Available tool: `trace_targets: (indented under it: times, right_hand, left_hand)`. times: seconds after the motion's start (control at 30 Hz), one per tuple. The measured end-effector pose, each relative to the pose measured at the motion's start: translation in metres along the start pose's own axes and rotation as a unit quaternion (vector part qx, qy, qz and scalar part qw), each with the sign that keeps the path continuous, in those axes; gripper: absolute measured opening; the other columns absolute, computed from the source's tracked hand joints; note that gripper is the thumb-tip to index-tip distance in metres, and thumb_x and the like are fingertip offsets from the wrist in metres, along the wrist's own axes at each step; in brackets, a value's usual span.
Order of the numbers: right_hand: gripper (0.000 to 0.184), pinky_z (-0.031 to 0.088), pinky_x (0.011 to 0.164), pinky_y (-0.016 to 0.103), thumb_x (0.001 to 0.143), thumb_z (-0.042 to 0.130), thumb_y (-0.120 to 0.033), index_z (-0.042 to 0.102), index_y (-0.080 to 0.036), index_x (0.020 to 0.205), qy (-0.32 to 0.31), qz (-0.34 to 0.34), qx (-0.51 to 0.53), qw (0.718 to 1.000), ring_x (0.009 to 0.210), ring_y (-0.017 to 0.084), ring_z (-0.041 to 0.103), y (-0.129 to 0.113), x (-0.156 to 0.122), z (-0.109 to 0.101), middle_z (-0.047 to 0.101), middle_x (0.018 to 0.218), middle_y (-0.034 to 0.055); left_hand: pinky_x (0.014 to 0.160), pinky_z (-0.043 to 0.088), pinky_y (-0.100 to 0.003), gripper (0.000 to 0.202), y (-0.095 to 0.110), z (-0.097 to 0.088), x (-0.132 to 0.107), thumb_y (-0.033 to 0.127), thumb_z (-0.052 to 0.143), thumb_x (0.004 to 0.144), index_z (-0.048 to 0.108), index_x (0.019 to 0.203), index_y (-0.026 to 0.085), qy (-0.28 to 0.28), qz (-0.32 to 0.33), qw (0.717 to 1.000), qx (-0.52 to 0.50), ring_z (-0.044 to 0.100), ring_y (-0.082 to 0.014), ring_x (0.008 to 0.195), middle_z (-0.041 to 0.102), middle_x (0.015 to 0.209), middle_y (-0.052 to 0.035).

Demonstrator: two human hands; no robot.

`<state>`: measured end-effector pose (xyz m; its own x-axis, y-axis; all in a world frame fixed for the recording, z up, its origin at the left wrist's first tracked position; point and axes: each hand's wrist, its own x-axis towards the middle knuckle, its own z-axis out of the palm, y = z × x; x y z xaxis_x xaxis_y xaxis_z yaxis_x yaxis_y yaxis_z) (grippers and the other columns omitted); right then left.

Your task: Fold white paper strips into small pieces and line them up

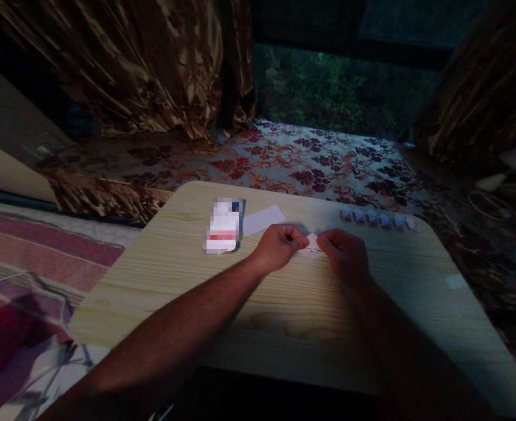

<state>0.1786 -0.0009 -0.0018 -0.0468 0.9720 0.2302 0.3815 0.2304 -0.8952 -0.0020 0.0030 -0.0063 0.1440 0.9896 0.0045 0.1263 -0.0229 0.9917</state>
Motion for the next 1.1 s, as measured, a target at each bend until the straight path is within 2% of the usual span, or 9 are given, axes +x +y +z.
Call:
trace_targets:
  times: [0.17,0.5,0.8,1.1]
  right_hand:
    - [0.016,0.041,0.058,0.025,0.08,0.065,-0.03,0.067,-0.018,0.07,-0.013,0.002,0.005,1.0,0.06,0.014,0.054,0.0008,-0.0005,-0.0016,0.064,0.064,0.0005]
    - [0.018,0.038,0.056,0.024,0.08,0.065,-0.031,0.065,-0.017,0.068,-0.038,0.01,0.002,0.999,0.058,0.012,0.05,-0.002,0.0,-0.0044,0.061,0.061,-0.0004]
    - [0.021,0.036,0.053,0.024,0.077,0.067,-0.033,0.066,-0.016,0.065,-0.024,0.047,0.026,0.998,0.053,0.011,0.048,-0.0085,0.0028,-0.0068,0.059,0.056,-0.0017]
    - [0.022,0.036,0.055,0.024,0.076,0.068,-0.034,0.066,-0.016,0.065,-0.01,0.061,0.041,0.997,0.055,0.011,0.049,-0.0043,0.0034,-0.0052,0.06,0.057,-0.0013]
  left_hand:
    - [0.052,0.033,-0.024,0.021,-0.0002,-0.0006,0.0006,0.034,0.071,0.072,0.068,0.067,0.014,0.004,-0.008,1.0,-0.005,0.046,-0.0098,0.052,0.06,0.059,-0.0004]
    - [0.056,0.037,-0.025,0.018,0.0011,-0.0007,0.0007,0.031,0.07,0.073,0.067,0.068,0.013,0.008,-0.004,1.0,0.001,0.048,-0.0104,0.054,0.062,0.061,-0.0013]
    - [0.057,0.039,-0.025,0.027,0.0017,-0.0033,0.0011,0.039,0.072,0.073,0.072,0.077,0.012,-0.008,-0.011,0.999,-0.033,0.052,-0.0117,0.058,0.066,0.069,-0.0038]
    - [0.056,0.036,-0.024,0.025,0.0006,-0.0047,0.0008,0.037,0.07,0.075,0.068,0.071,0.013,0.019,0.025,0.999,0.014,0.049,-0.0108,0.057,0.062,0.065,-0.0017]
